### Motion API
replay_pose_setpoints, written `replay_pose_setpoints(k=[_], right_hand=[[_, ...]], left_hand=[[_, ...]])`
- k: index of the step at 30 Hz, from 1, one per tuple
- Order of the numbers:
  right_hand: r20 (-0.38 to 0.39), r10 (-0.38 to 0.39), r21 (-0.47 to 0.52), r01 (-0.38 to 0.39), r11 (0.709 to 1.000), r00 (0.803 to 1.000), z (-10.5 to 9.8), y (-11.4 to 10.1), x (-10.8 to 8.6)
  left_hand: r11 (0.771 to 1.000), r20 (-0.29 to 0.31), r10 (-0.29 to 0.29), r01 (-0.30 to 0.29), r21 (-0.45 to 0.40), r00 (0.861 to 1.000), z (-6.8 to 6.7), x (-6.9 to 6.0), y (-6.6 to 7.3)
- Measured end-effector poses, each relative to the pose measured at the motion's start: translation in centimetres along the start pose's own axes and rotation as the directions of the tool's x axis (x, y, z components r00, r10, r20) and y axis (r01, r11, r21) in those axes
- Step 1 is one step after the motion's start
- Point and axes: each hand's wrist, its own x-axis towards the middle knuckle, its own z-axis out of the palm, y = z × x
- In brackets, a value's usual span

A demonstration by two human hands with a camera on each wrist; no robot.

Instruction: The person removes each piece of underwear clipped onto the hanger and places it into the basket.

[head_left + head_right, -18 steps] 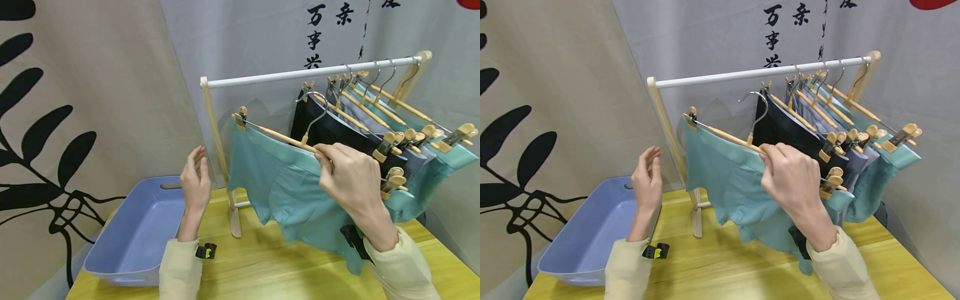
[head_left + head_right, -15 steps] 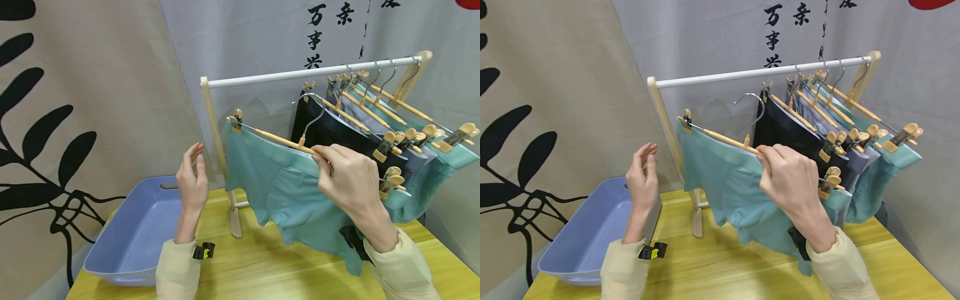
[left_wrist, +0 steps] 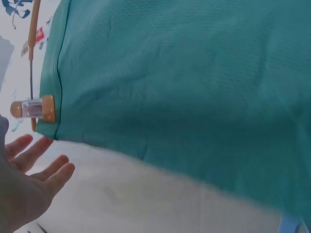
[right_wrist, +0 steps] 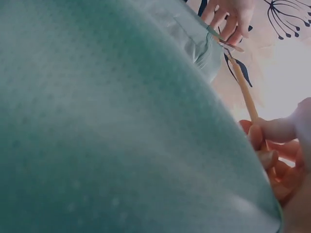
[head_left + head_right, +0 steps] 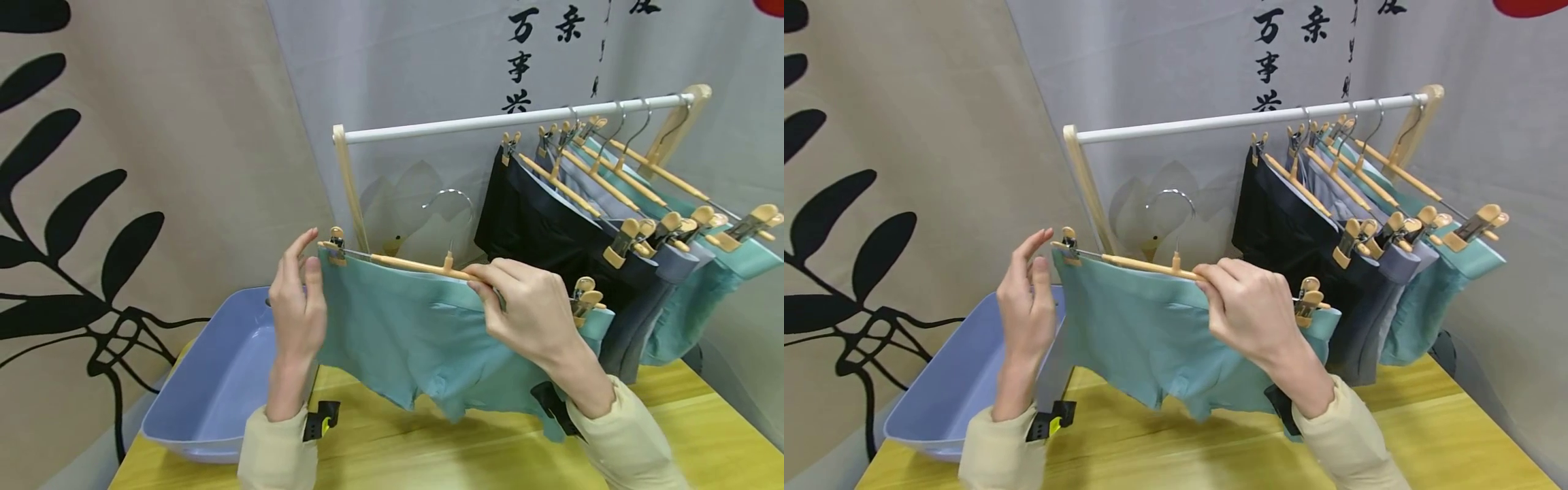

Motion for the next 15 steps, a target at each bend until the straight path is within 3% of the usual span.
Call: replay_pose_setpoints(k=[15], right_hand=[[-0.015, -0.132, 0.085, 0.133, 0.988, 0.991, 2.8, -1.2, 0.7]], left_hand=[[0.996, -0.052, 0.078, -0.076, 0.048, 0.996, -2.7, -0.5, -0.6]])
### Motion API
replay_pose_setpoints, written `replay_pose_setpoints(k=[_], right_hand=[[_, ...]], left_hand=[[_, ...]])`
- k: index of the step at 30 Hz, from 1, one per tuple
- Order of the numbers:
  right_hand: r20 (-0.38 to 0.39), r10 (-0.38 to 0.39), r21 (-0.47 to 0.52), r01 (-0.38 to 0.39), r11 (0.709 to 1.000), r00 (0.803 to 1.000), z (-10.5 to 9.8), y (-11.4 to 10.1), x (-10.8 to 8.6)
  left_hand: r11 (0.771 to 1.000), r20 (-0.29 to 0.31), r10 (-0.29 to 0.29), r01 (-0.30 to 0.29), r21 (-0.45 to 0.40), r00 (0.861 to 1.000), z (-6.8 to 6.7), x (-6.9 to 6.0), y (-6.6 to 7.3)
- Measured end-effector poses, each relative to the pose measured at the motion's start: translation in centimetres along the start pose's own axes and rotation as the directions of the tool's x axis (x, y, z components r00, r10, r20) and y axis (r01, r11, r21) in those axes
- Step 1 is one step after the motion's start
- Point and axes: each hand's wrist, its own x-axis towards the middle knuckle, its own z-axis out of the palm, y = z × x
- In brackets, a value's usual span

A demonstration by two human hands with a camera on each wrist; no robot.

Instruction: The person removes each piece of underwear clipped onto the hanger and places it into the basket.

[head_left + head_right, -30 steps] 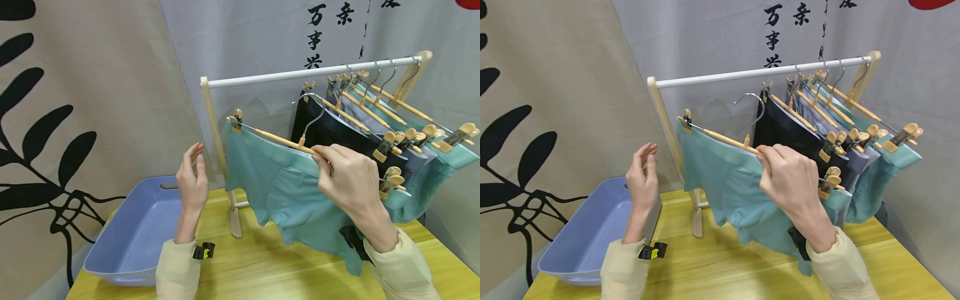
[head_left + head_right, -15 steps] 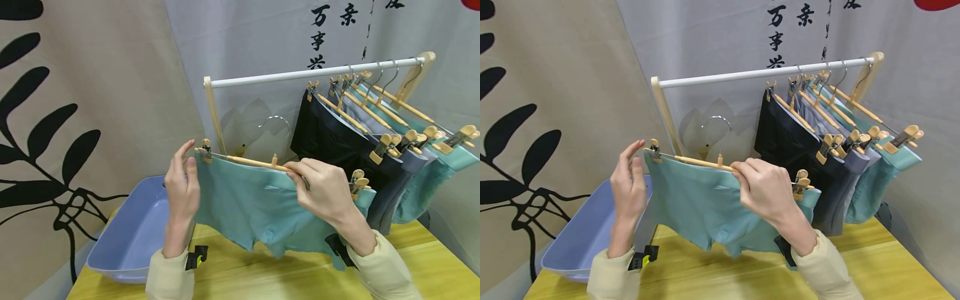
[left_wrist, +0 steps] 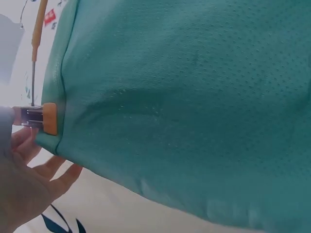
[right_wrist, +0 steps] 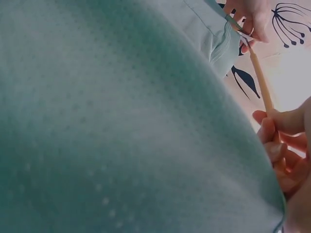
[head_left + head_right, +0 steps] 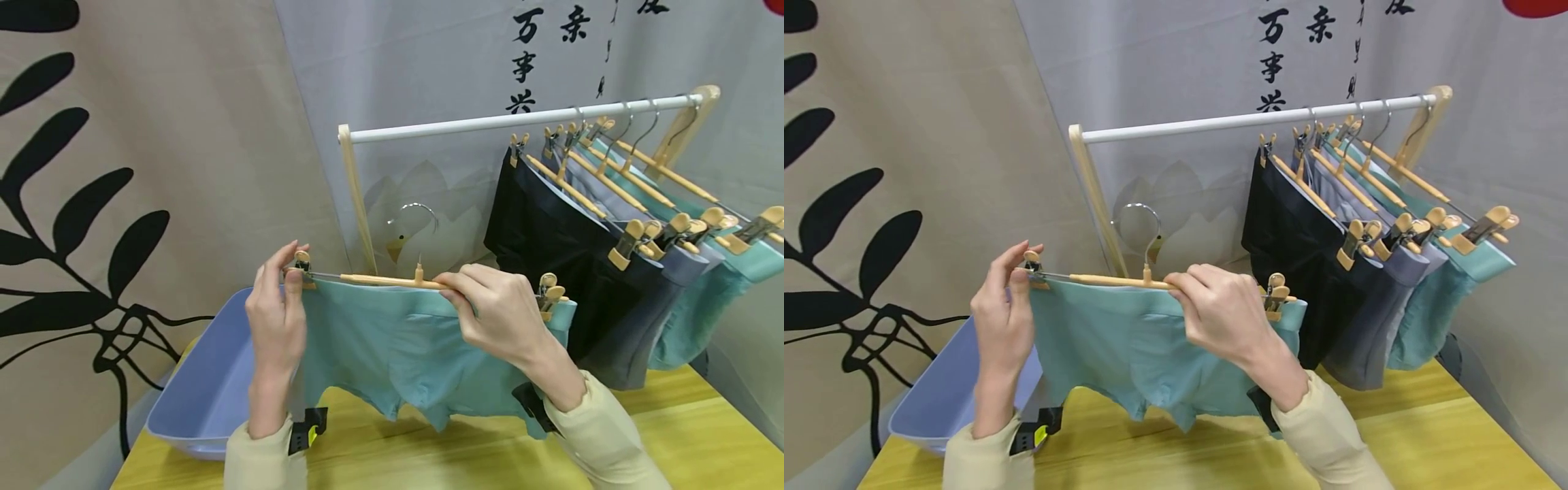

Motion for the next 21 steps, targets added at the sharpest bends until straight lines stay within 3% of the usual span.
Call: replay_pose_setpoints(k=[4, 14, 18, 21], right_hand=[[0.007, -0.033, 0.012, 0.033, 0.999, 0.999, 0.3, 0.1, 0.4], [0.030, -0.077, 0.063, 0.075, 0.995, 0.997, 0.3, 0.8, 1.3], [0.041, -0.095, 0.100, 0.090, 0.991, 0.995, 0.4, 1.1, 1.5], [0.055, -0.104, 0.129, 0.097, 0.987, 0.993, 0.5, 1.3, 1.7]], left_hand=[[1.000, -0.004, 0.009, -0.009, 0.005, 1.000, -0.5, 0.0, 0.3], [0.999, -0.006, -0.041, 0.041, -0.017, 0.999, -1.4, 0.3, 1.1], [0.992, 0.006, -0.114, 0.115, -0.055, 0.993, -1.8, 0.3, 1.5], [0.975, 0.023, -0.205, 0.207, -0.084, 0.978, -2.1, 0.3, 2.0]])
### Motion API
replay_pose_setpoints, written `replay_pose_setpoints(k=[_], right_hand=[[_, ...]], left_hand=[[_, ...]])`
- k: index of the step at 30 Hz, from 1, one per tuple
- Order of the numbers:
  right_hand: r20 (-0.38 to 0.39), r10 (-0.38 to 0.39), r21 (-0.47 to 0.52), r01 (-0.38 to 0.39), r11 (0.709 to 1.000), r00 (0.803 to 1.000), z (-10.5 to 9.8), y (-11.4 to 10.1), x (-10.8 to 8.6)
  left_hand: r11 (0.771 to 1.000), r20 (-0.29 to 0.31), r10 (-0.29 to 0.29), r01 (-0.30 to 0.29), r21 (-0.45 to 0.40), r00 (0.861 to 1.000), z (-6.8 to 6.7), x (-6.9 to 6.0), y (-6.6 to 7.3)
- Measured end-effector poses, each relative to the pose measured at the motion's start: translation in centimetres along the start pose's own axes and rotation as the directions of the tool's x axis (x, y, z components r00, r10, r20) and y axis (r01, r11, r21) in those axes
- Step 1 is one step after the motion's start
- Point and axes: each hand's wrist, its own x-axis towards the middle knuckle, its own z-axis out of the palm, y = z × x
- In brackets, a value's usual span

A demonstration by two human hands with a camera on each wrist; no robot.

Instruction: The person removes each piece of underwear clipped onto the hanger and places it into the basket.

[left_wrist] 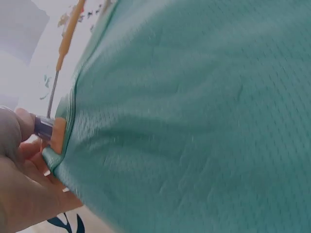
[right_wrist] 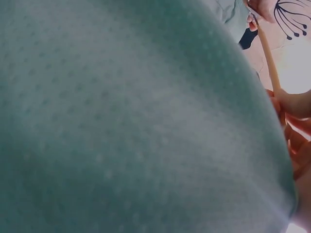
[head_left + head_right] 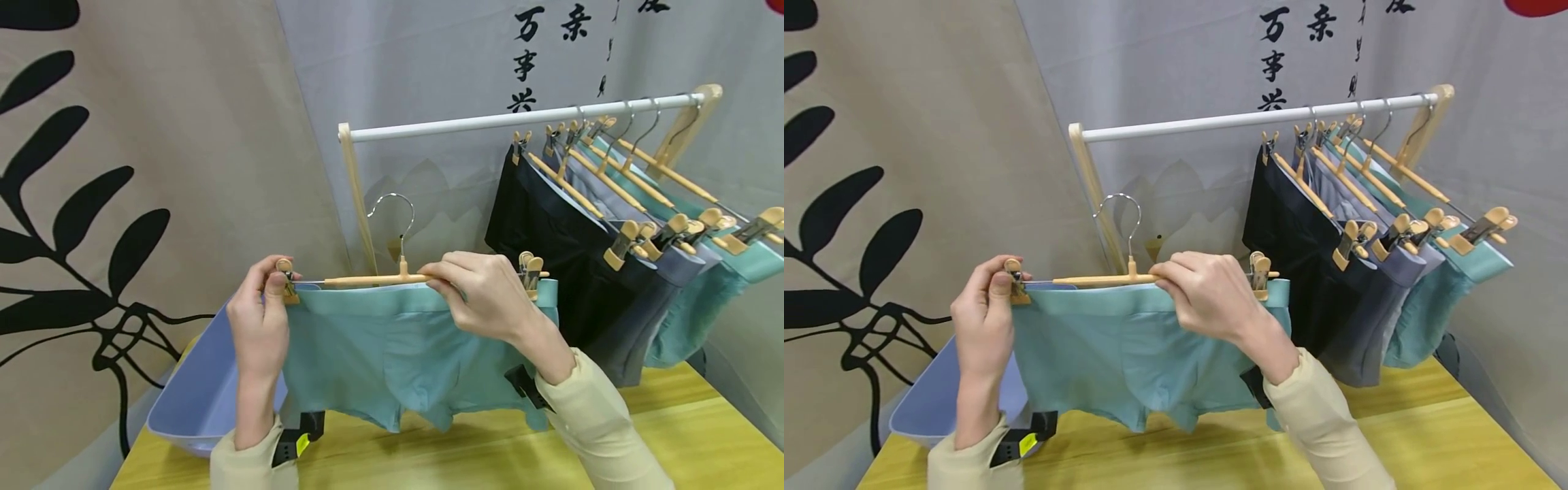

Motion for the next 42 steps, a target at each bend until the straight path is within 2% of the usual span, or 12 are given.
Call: replay_pose_setpoints(k=[4, 7, 15, 26, 33, 42], right_hand=[[0.017, 0.004, 0.037, -0.004, 0.999, 1.000, 0.0, 0.4, 0.1], [0.028, 0.011, 0.061, -0.012, 0.998, 1.000, 0.0, 0.7, 0.1], [0.045, 0.017, 0.082, -0.021, 0.996, 0.999, 0.2, 1.1, 0.0], [0.043, 0.016, 0.104, -0.020, 0.994, 0.999, 0.0, 1.3, 0.2], [0.050, 0.013, 0.099, -0.018, 0.995, 0.999, -0.1, 1.3, 0.0], [0.045, 0.005, 0.102, -0.009, 0.995, 0.999, 0.0, 1.5, -0.3]], left_hand=[[0.996, 0.009, -0.093, 0.093, 0.001, 0.996, -0.1, -0.1, 0.4], [0.993, 0.007, -0.121, 0.121, 0.008, 0.993, 0.0, -0.2, 0.5], [0.994, -0.018, -0.104, 0.105, 0.012, 0.994, 0.4, -0.5, 0.8], [0.992, -0.051, -0.117, 0.119, 0.036, 0.992, 0.4, -0.8, 1.4], [0.997, -0.079, -0.074, 0.075, 0.010, 0.994, 0.8, -1.1, 1.4], [0.999, -0.098, -0.050, 0.049, -0.011, 0.994, 1.1, -1.2, 1.0]])
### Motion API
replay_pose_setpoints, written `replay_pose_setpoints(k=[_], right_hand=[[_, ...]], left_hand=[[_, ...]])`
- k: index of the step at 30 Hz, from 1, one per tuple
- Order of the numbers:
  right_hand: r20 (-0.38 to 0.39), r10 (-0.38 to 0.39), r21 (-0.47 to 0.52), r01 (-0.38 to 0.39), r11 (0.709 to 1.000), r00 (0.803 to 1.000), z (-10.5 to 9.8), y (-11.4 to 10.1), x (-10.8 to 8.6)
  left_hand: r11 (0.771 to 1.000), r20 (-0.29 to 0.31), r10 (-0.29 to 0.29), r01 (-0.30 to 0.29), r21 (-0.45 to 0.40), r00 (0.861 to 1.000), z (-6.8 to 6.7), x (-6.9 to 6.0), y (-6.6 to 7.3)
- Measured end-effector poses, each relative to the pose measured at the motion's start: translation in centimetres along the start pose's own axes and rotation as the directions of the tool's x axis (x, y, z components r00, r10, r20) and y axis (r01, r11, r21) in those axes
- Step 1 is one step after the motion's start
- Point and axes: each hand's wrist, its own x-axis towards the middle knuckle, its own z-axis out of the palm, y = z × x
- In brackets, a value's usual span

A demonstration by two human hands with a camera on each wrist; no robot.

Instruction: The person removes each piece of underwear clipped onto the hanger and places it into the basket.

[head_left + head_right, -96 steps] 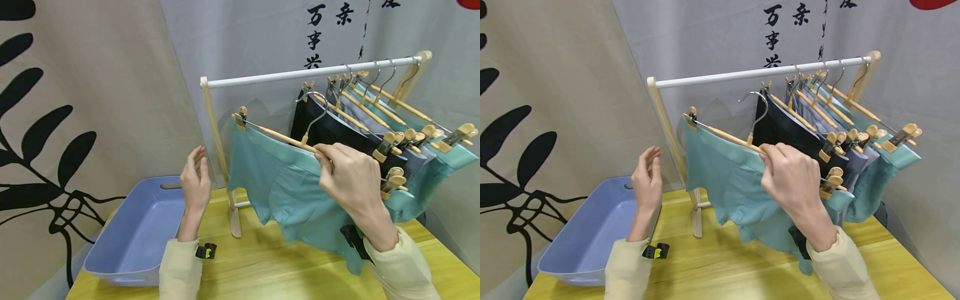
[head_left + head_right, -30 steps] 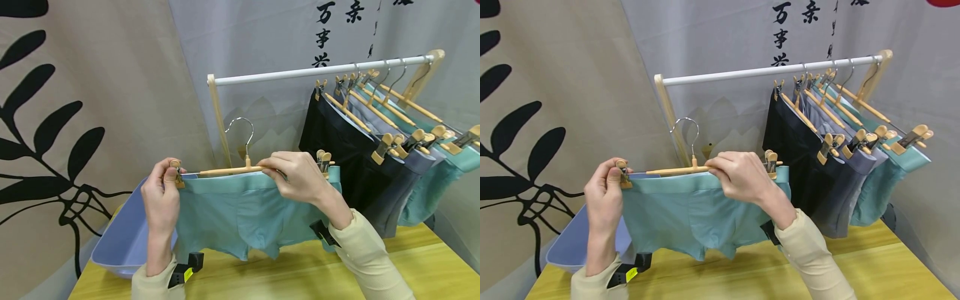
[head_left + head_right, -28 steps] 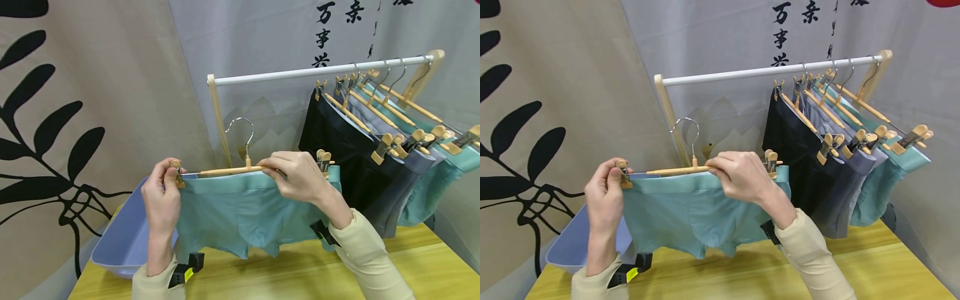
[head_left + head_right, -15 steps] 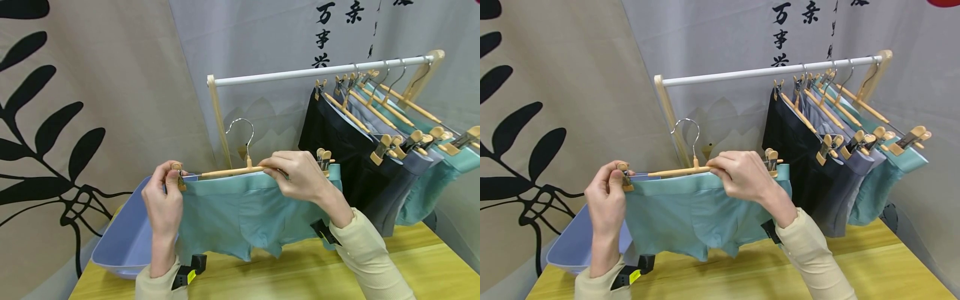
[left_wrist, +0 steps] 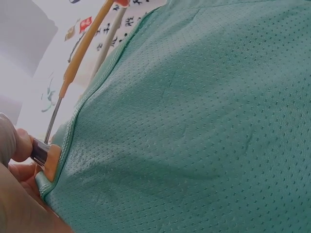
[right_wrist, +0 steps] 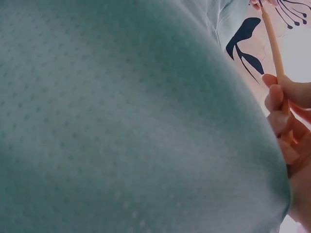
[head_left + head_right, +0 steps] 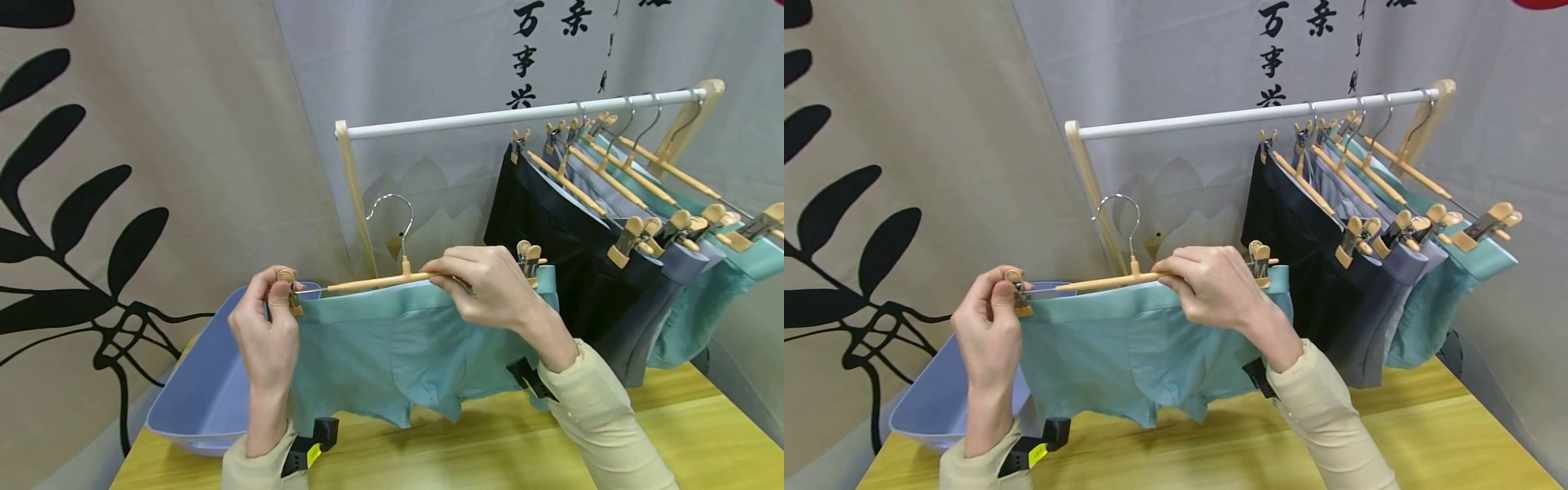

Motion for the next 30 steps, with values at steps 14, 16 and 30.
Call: replay_pose_setpoints(k=[14, 16, 30], right_hand=[[-0.005, -0.018, 0.010, 0.018, 1.000, 1.000, -0.36, -0.09, 0.20], [-0.001, -0.016, 0.007, 0.017, 1.000, 1.000, -0.36, -0.07, 0.16], [0.013, -0.020, 0.012, 0.020, 1.000, 1.000, -0.30, -0.05, 0.20]], left_hand=[[1.000, -0.008, -0.005, 0.005, 0.011, 1.000, -0.23, -0.19, 0.48], [1.000, -0.001, -0.005, 0.005, 0.016, 1.000, -0.27, -0.22, 0.54], [1.000, 0.001, 0.016, -0.016, 0.026, 1.000, -0.50, -0.28, 0.34]])
